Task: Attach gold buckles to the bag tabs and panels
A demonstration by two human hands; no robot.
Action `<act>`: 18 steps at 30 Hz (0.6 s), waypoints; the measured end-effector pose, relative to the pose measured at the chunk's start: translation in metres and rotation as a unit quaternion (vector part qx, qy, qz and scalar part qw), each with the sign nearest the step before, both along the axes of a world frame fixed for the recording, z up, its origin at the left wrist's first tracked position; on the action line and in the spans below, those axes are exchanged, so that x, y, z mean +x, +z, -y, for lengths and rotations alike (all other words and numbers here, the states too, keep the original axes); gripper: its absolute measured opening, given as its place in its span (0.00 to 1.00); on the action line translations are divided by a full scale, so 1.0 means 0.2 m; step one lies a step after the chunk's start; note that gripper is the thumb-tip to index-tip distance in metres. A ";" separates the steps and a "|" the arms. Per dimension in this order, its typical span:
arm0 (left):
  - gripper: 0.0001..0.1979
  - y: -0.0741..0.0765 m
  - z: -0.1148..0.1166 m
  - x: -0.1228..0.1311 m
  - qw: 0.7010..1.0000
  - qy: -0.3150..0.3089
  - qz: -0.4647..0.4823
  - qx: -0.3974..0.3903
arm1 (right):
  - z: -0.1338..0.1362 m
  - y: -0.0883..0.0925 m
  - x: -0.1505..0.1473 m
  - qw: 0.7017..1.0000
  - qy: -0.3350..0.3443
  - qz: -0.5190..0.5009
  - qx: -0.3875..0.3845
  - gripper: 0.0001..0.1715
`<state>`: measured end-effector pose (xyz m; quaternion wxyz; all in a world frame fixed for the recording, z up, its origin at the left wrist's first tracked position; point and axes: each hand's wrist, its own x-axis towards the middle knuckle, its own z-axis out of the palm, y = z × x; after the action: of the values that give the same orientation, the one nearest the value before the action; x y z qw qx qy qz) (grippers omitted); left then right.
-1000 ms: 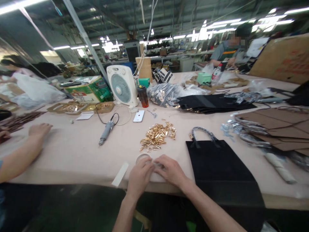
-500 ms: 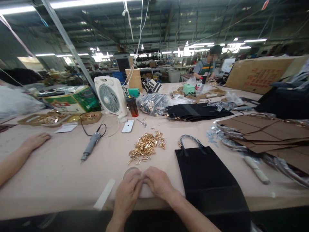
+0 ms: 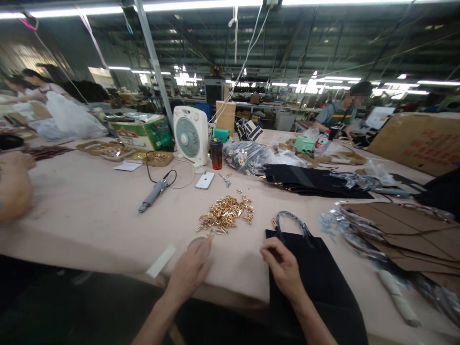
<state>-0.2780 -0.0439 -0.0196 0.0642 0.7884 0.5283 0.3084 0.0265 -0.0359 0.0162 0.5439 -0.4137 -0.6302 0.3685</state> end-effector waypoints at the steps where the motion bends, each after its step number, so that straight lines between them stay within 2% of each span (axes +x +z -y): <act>1: 0.28 0.02 -0.02 0.03 1.000 0.013 0.018 0.008 | -0.02 -0.02 0.09 0.996 -0.055 -0.066 -0.029 0.07; 4: 0.23 0.11 -0.15 0.20 0.995 0.045 0.085 0.011 | -0.08 -0.11 0.30 0.942 -0.151 -0.289 -0.084 0.16; 7: 0.22 0.20 -0.34 0.43 0.992 0.026 0.101 -0.066 | -0.10 -0.16 0.39 0.885 -0.165 -0.420 -0.113 0.18; 9: 0.22 0.23 -0.47 0.56 0.993 0.021 0.047 -0.108 | -0.09 -0.18 0.40 0.870 -0.161 -0.449 -0.126 0.17; 12: 0.13 0.22 -0.61 0.66 0.991 0.017 0.000 -0.130 | -0.09 -0.18 0.40 0.863 -0.158 -0.460 -0.139 0.16; 15: 0.06 0.19 -0.65 0.67 0.991 0.015 -0.012 -0.129 | -0.09 -0.18 0.40 0.855 -0.156 -0.471 -0.149 0.16; 18: 0.07 0.17 -0.61 0.67 0.992 0.018 -0.026 -0.122 | -0.10 -0.19 0.40 0.853 -0.147 -0.475 -0.158 0.16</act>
<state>-0.1444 0.0778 0.0137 0.1405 0.7730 0.5772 0.2224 0.1071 -0.0157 -0.0215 0.7524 -0.3559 -0.1601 0.5307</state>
